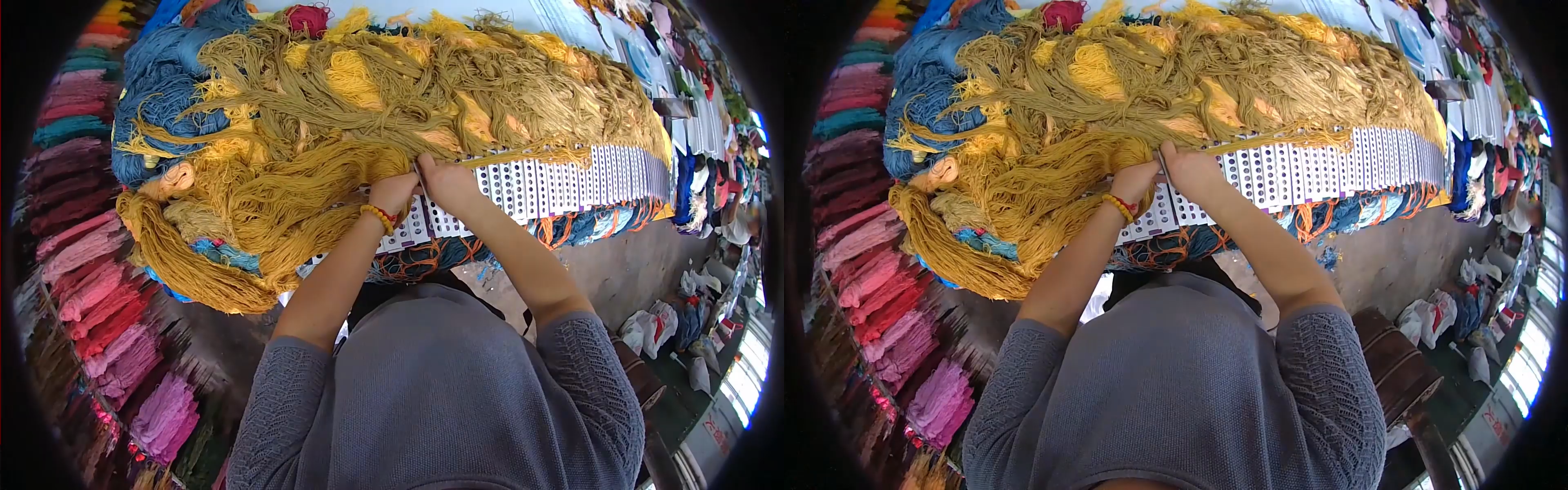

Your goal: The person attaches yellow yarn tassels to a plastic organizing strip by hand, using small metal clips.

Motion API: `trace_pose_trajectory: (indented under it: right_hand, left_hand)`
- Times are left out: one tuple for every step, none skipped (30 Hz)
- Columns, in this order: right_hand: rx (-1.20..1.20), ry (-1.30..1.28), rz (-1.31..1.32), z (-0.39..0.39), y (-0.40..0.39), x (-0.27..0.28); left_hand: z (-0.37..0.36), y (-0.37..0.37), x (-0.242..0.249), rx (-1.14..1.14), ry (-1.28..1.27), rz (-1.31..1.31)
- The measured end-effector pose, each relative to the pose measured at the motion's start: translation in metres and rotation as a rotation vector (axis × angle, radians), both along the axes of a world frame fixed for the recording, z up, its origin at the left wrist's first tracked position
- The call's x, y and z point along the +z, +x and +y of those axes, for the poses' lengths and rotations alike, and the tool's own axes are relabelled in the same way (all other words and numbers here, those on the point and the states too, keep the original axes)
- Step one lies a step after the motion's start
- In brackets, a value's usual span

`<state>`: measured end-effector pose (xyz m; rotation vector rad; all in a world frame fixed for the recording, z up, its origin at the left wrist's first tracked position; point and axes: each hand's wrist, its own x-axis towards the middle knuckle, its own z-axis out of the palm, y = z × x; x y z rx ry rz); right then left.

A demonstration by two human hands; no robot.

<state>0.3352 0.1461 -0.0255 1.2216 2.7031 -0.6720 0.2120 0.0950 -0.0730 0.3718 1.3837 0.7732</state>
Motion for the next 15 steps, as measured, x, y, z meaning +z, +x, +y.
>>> trace_pose_trajectory:
  right_hand:
    - [0.002, 0.004, 0.002, 0.000, 0.000, -0.001]
    - [0.005, 0.007, 0.003, 0.000, 0.000, -0.002]
    - [0.004, 0.007, 0.003, 0.000, 0.001, -0.002]
    - [0.019, 0.042, 0.019, -0.001, 0.001, -0.001]
    - [0.033, 0.077, 0.034, -0.002, 0.002, 0.000]
    - [0.030, 0.074, 0.032, -0.002, 0.002, 0.001]
    - [0.039, 0.082, 0.041, -0.001, 0.001, 0.004]
    - [0.048, 0.090, 0.050, -0.002, 0.001, 0.005]
    - [0.044, 0.089, 0.049, -0.001, 0.000, 0.003]
    - [-0.024, 0.016, 0.027, 0.001, -0.002, 0.001]
    - [-0.092, -0.056, 0.006, 0.003, -0.003, -0.001]
    - [-0.093, -0.057, 0.007, 0.004, -0.002, -0.006]
    - [-0.190, -0.149, 0.097, 0.005, 0.000, -0.012]
    - [-0.286, -0.240, 0.188, 0.005, -0.001, -0.011]
    - [-0.285, -0.237, 0.188, 0.005, 0.001, -0.009]
  left_hand:
    - [-0.001, 0.001, 0.003, 0.019, 0.058, 0.015]
    - [0.000, 0.001, 0.005, 0.038, 0.116, 0.029]
    - [0.001, 0.003, 0.006, 0.037, 0.116, 0.029]
    - [0.001, 0.005, 0.005, 0.101, 0.185, -0.031]
    - [0.001, 0.007, 0.003, 0.165, 0.253, -0.091]
    - [0.001, 0.007, 0.002, 0.163, 0.251, -0.092]
    - [0.000, 0.008, -0.001, 0.181, 0.248, -0.053]
    - [0.000, 0.008, -0.003, 0.197, 0.246, -0.012]
    - [0.000, 0.007, -0.006, 0.194, 0.244, -0.014]
    - [0.001, 0.005, -0.007, 0.095, 0.260, 0.063]
    - [0.001, 0.003, -0.007, -0.003, 0.275, 0.140]
    - [0.000, 0.004, -0.007, -0.004, 0.275, 0.140]
    - [0.001, 0.004, -0.002, -0.040, 0.217, 0.171]
    - [0.003, 0.003, 0.010, -0.076, 0.160, 0.202]
    - [0.006, 0.000, 0.023, -0.186, 0.095, 0.326]
